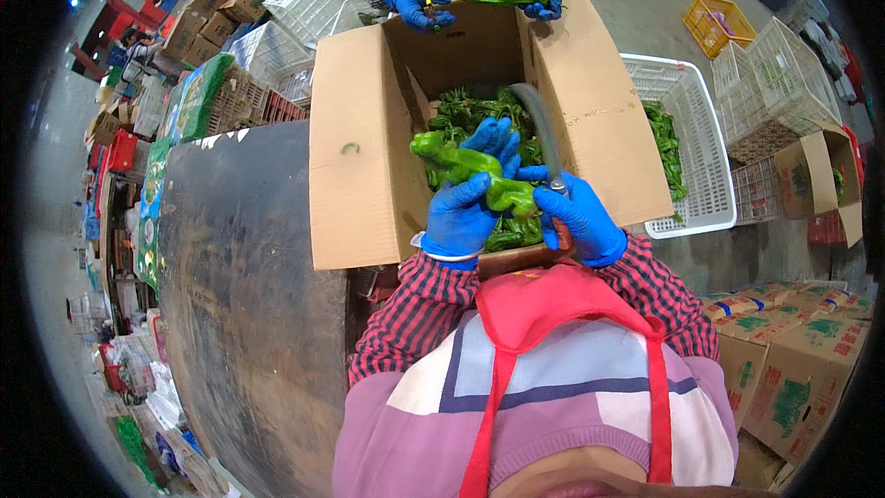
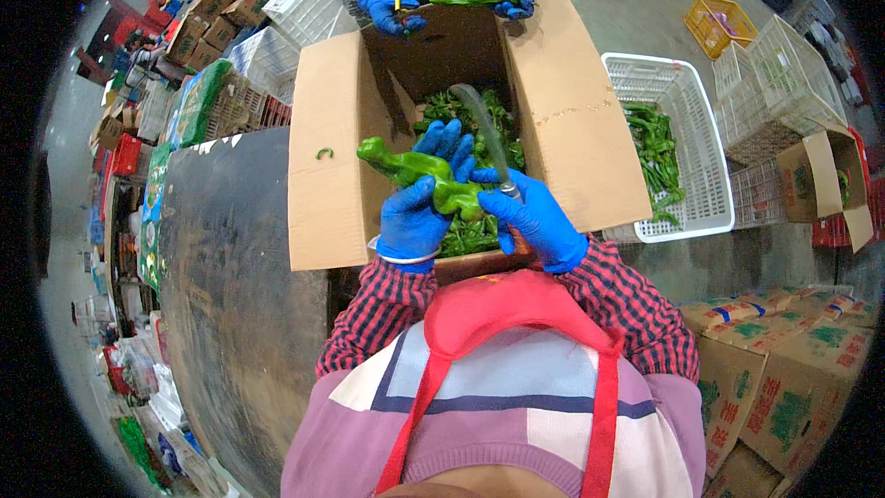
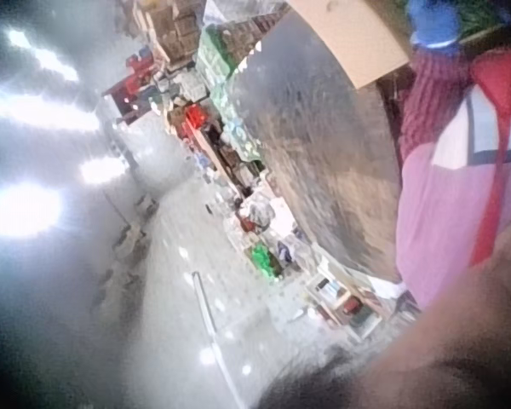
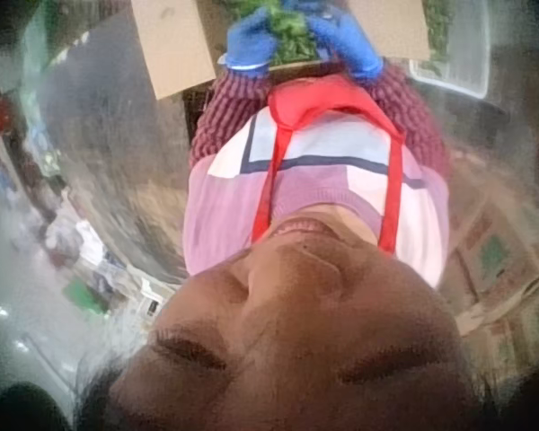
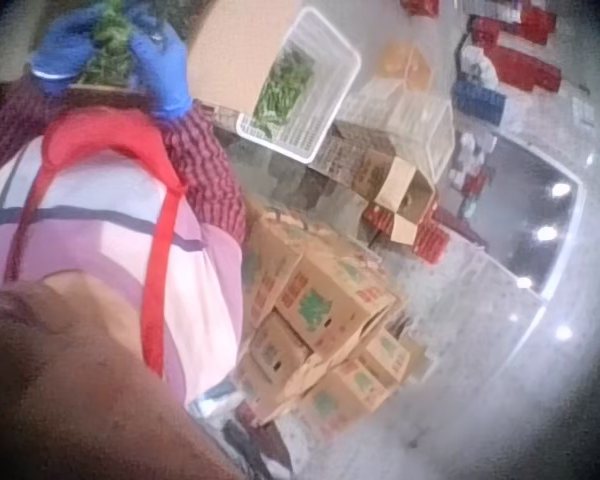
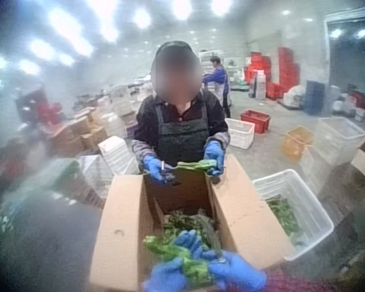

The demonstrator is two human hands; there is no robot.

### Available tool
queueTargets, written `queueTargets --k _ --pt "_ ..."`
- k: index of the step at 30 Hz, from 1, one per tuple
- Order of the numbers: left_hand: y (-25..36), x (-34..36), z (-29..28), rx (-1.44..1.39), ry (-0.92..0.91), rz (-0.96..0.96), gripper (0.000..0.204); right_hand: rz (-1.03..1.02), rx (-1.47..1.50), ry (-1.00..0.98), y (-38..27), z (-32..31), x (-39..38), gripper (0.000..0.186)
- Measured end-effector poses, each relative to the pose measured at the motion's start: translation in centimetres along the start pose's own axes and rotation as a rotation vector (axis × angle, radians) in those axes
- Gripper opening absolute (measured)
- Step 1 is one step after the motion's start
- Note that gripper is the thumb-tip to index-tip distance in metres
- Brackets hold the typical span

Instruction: The person trims green peppers with a knife, removing stems and placing the trimmed peppers into a white basket. The person repeatedly picks peppers from a cardboard box, cuts them, and deposits them into the basket.

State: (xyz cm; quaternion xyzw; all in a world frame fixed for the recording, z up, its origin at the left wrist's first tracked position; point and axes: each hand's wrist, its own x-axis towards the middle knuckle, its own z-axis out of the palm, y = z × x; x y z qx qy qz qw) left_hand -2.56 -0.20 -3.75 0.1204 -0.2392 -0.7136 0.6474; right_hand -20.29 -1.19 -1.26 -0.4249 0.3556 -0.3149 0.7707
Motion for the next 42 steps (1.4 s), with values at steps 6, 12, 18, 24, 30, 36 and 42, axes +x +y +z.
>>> queueTargets --k 6,12,18,24,30,36,42 --pt "0.3 0.7 1.0 0.088 -0.071 0.005 0.092 0.004 0.040 0.063 0.3 0.2 -0.6 0.042" --pt "1.1 0.4 1.8 0.100 -0.050 0.066 0.085 -0.299 -0.162 0.294 0.6 -0.7 -0.6 0.042" --pt "1.4 0.5 1.6 0.248 -0.045 0.111 0.079 -0.385 -0.096 0.368 1.1 -1.6 -0.5 0.047" --pt "0.8 0.3 1.1 0.334 -0.016 0.103 0.069 -0.433 -0.105 0.405 1.0 -1.5 -0.8 0.051" --pt "0.3 -0.5 0.0 0.329 0.168 -0.133 0.053 -0.408 -0.131 0.379 0.4 -1.9 -1.9 0.051" --pt "0.3 -1.3 -1.6 0.553 0.229 -0.365 0.041 -0.557 -0.172 0.304 1.1 -2.3 -1.4 0.051" --pt "-0.2 -1.4 -2.8 0.611 0.341 -0.504 0.040 -0.254 -0.336 0.454 2.5 -3.2 -1.4 0.035"
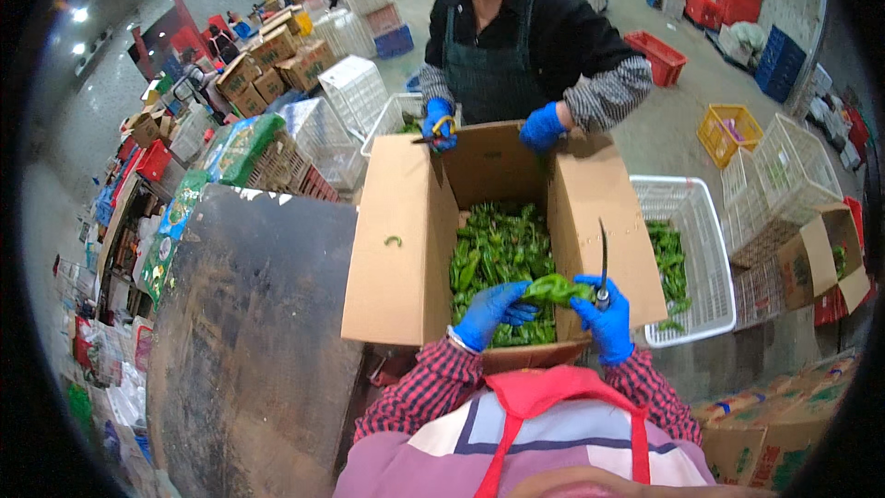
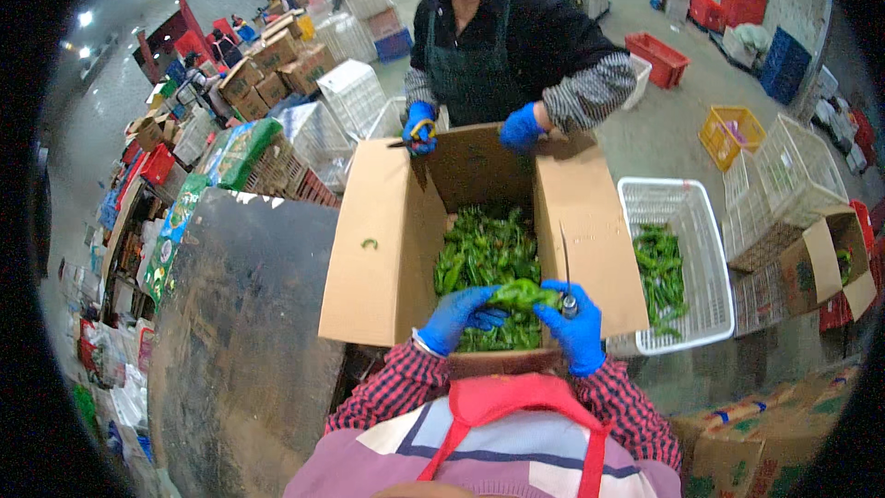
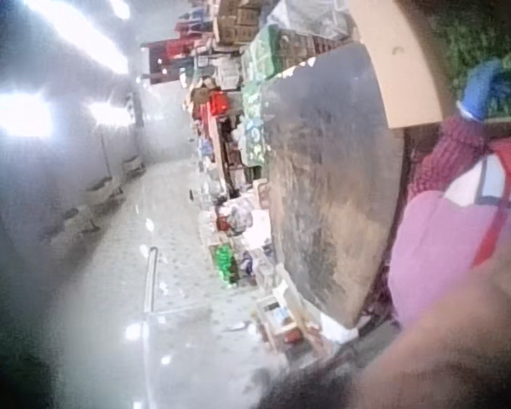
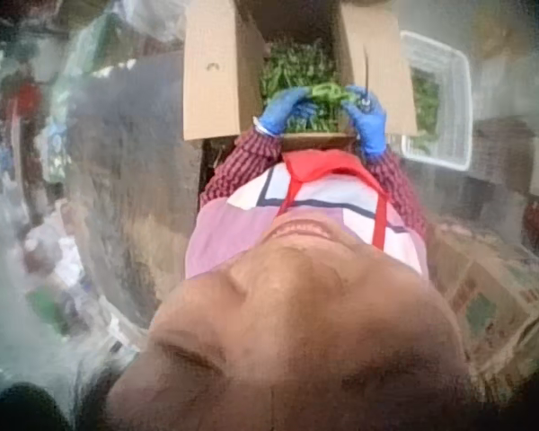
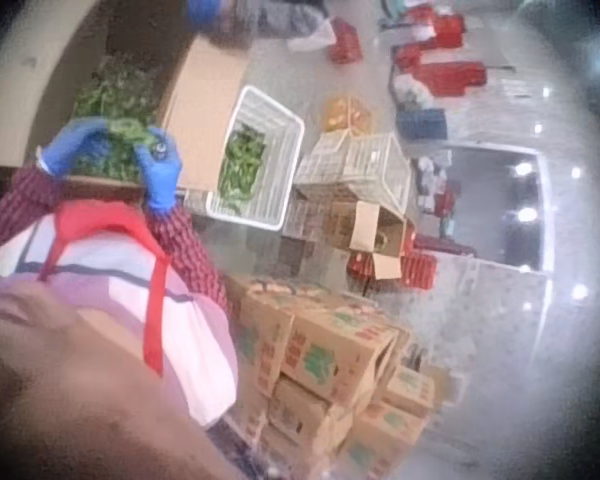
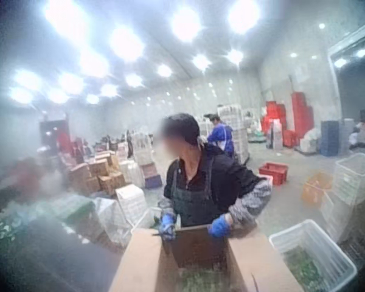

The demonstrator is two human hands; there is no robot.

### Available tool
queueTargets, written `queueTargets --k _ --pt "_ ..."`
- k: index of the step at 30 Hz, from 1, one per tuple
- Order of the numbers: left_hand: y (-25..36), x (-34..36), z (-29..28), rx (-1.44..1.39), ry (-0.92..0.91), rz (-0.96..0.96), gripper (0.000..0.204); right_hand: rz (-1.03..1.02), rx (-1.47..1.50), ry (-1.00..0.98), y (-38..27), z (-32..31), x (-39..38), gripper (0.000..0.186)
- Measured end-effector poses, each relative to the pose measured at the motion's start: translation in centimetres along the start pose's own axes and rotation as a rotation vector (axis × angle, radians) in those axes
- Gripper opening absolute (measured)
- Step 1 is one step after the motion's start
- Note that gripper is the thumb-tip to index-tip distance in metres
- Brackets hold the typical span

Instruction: The person trims green peppers with a knife, removing stems and placing the trimmed peppers into a white basket. The person repeatedly picks peppers from a cardboard box, cuts them, and deposits them into the basket.

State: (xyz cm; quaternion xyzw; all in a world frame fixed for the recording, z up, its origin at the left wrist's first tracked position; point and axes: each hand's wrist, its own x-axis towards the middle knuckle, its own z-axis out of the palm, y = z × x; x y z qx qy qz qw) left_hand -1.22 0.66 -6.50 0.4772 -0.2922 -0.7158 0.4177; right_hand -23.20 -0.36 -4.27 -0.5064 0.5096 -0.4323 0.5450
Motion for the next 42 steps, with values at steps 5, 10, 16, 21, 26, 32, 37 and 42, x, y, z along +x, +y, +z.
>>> queueTargets --k 5,10,16,21,26,32,37,42 --pt "0.5 -0.2 -0.3 -0.028 -0.099 0.193 0.046 -0.031 0.014 -0.045 1.8 0.6 0.6 0.027" --pt "0.2 -0.5 -0.4 -0.036 -0.169 0.347 0.048 0.090 0.177 -0.082 1.5 0.5 0.7 0.028" --pt "-1.0 0.8 -2.3 -0.259 0.105 0.251 0.031 0.018 0.224 0.014 -0.2 0.4 0.8 0.020" --pt "-1.9 1.8 -3.5 -0.403 0.170 0.253 0.030 -0.045 0.262 0.052 0.1 -0.2 1.2 0.009" --pt "-1.8 1.7 -3.7 -0.516 0.105 0.170 0.030 0.051 0.158 -0.004 0.1 -0.6 1.8 0.022" --pt "-0.7 1.1 -2.8 -0.460 0.063 0.199 0.030 -0.066 -0.007 -0.053 -1.8 -0.2 1.8 0.040" --pt "-0.3 0.3 -1.0 -0.127 0.024 0.493 0.030 0.158 0.160 -0.270 -2.8 0.4 1.9 0.052" --pt "-0.2 0.2 0.0 0.048 -0.041 0.686 0.041 0.162 0.314 -0.267 -2.2 0.5 1.7 0.048"
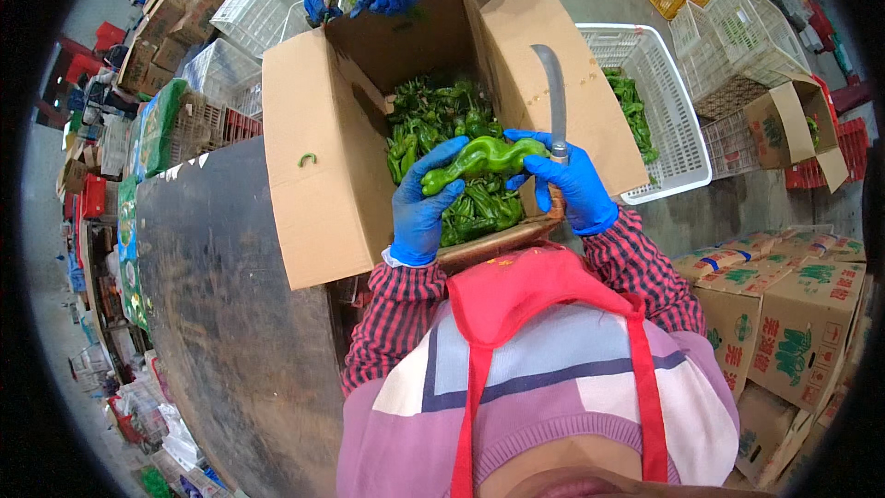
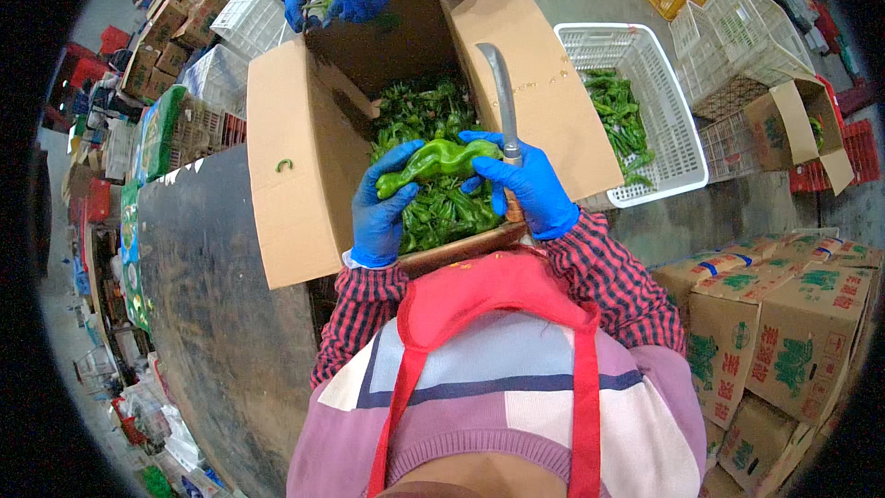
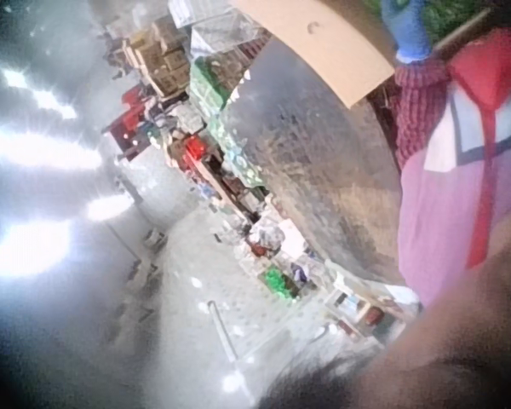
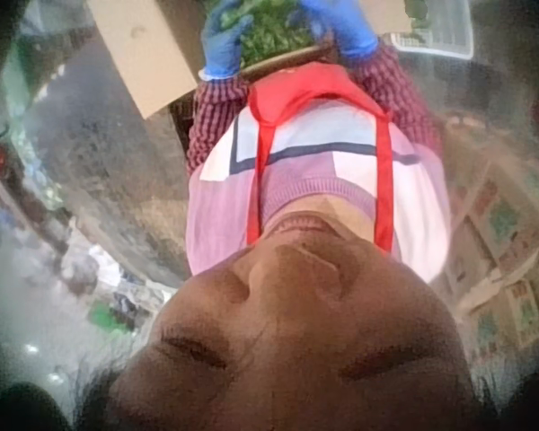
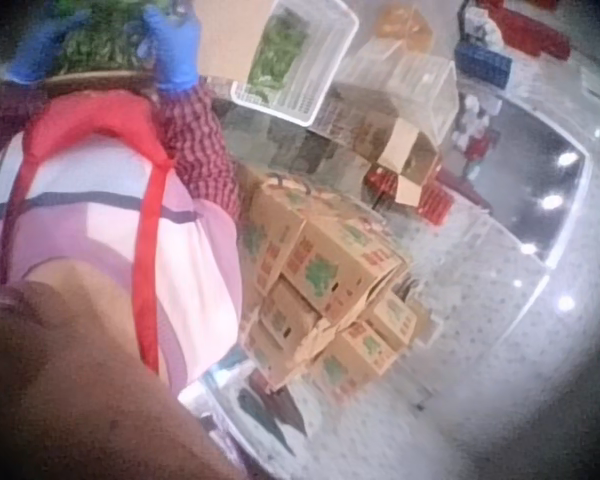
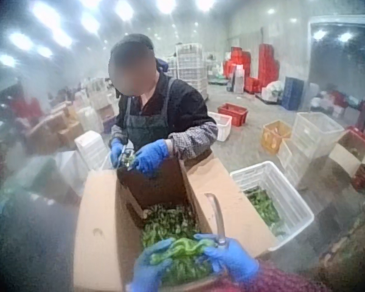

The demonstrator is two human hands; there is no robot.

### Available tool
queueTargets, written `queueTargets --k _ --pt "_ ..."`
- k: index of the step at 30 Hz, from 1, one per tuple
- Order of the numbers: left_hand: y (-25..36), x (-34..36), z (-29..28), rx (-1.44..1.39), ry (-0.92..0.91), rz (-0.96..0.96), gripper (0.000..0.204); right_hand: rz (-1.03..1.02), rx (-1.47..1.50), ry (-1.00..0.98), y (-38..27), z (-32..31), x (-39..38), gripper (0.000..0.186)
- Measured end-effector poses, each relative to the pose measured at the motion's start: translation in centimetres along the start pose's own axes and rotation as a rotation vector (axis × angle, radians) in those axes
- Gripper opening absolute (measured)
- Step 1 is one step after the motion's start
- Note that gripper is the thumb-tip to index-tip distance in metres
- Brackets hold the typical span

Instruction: The person trims green peppers with a knife, removing stems and placing the trimmed peppers into a white basket. The person repeatedly picks peppers from a cardboard box, cuts them, and deposits them into the basket.

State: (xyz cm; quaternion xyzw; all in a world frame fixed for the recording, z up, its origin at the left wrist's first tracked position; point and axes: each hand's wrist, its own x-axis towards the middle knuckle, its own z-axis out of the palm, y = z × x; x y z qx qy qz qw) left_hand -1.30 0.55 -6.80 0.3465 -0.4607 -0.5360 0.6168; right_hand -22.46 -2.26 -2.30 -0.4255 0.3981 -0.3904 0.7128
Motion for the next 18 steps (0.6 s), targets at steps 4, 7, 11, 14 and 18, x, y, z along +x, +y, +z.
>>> queueTargets --k 4,7,11,14,18 --pt "0.0 0.5 0.2 -0.116 0.007 -0.015 0.053 0.001 0.053 -0.009 0.5 -0.8 -0.6 0.048" --pt "0.1 0.6 0.3 -0.143 -0.019 -0.031 0.053 -0.023 0.027 0.034 1.1 -0.9 -0.9 0.048" --pt "0.1 0.6 0.7 -0.180 -0.021 -0.085 0.053 -0.064 -0.001 0.116 1.7 -1.1 -1.2 0.048" --pt "0.3 0.6 0.7 -0.198 -0.042 -0.112 0.054 -0.111 -0.072 0.162 2.3 -1.3 -1.3 0.046" --pt "0.7 0.7 0.6 -0.287 -0.091 -0.221 0.054 -0.244 -0.145 0.238 3.3 -1.3 -1.2 0.043"
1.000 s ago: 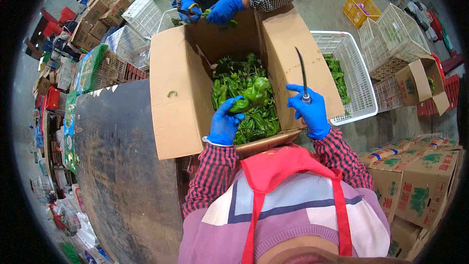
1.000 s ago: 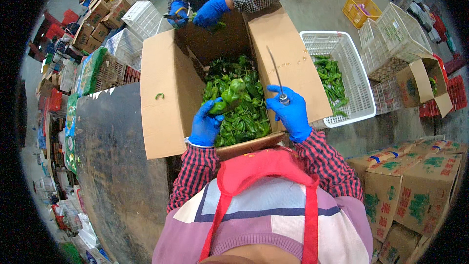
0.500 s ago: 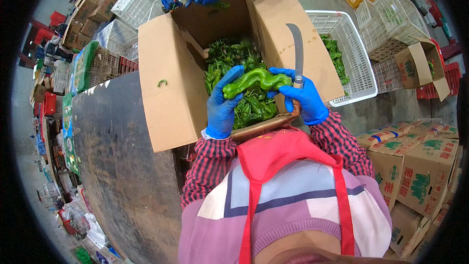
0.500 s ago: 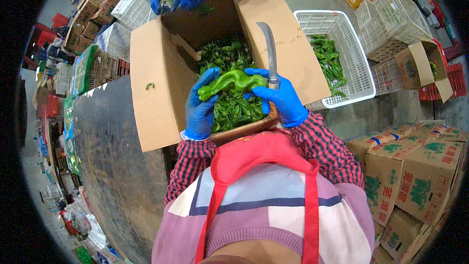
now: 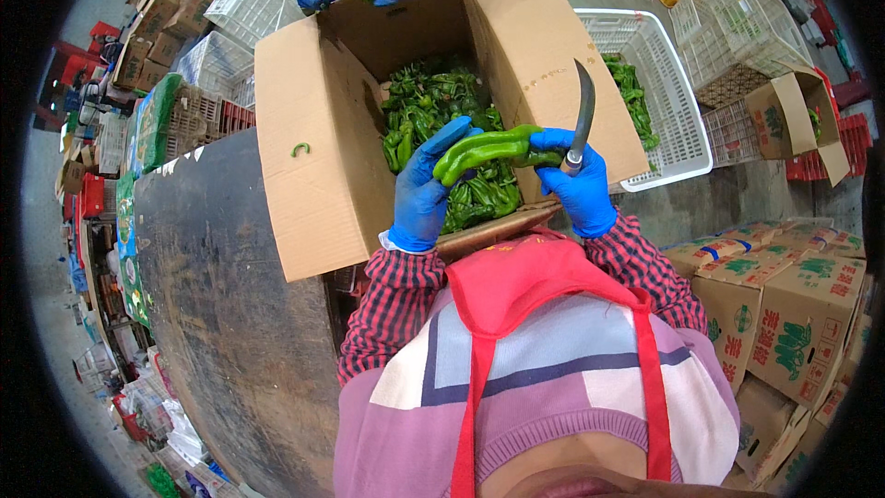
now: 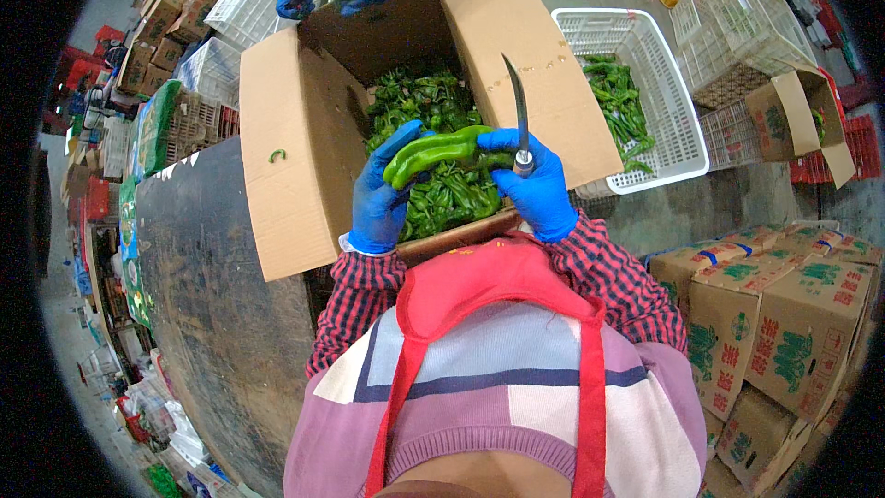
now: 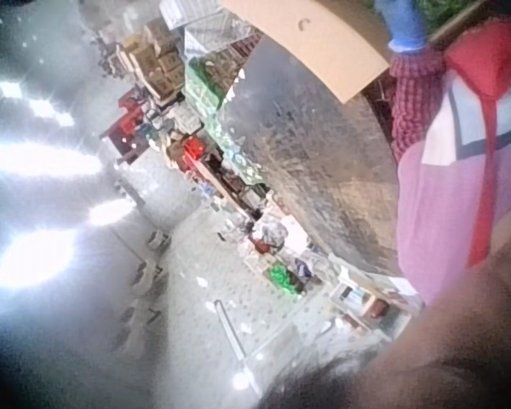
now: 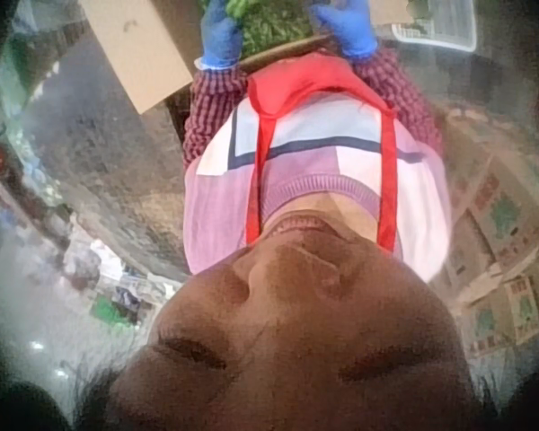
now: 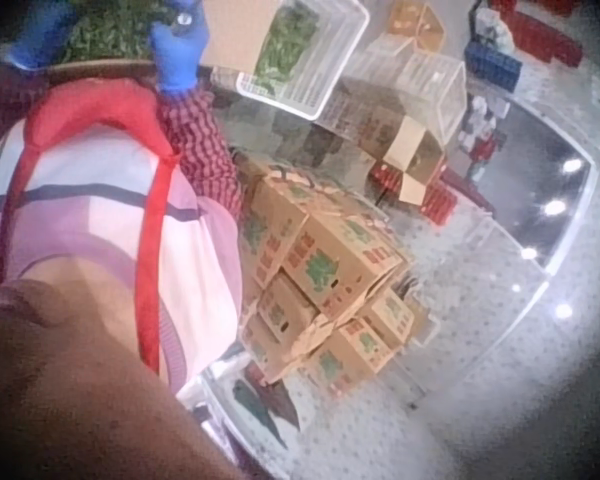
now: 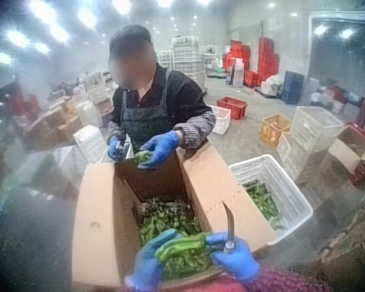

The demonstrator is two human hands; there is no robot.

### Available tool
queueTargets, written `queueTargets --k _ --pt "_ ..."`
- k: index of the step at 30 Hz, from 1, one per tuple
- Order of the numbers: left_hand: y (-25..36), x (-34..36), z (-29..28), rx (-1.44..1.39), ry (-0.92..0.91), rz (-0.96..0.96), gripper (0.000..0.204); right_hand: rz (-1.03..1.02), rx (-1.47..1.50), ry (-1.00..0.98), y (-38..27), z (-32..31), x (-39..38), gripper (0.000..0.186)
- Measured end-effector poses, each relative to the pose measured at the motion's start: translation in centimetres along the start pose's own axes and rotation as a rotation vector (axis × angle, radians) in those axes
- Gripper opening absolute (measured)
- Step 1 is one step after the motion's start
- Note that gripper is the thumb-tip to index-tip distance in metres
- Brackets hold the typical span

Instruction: The person trims green peppers with a knife, removing stems and placing the trimmed peppers into a white basket. The person repeatedly picks peppers from a cardboard box, cuts them, and deposits them into the basket.

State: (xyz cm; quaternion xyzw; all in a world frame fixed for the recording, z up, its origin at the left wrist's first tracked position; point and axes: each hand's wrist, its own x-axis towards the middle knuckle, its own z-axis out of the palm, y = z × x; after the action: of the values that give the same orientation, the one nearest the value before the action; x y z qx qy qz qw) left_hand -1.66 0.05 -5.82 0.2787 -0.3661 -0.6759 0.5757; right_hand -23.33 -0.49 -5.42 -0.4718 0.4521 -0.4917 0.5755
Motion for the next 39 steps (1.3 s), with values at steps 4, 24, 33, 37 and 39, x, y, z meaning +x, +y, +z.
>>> queueTargets --k 4,24,33,37,39 --pt "0.1 0.1 0.0 -0.107 -0.073 -0.097 0.057 -0.503 -0.204 -0.055 0.2 -0.6 0.2 0.034" --pt "-0.3 3.0 3.0 0.572 -0.320 0.157 0.018 -0.253 0.489 -0.019 -2.8 -6.5 -0.3 0.020" --pt "-6.5 8.4 -6.2 1.395 -0.573 -0.207 0.031 -0.457 -0.284 0.720 -5.4 -20.8 0.3 0.026" --pt "-17.9 6.4 -10.9 1.838 -1.025 -0.294 0.026 -0.323 -0.240 0.728 -1.8 -20.1 -0.9 0.024" --pt "-22.7 5.2 -13.0 1.795 -1.070 -0.242 0.022 -0.204 -0.181 0.701 -0.3 -19.0 -1.9 0.024"
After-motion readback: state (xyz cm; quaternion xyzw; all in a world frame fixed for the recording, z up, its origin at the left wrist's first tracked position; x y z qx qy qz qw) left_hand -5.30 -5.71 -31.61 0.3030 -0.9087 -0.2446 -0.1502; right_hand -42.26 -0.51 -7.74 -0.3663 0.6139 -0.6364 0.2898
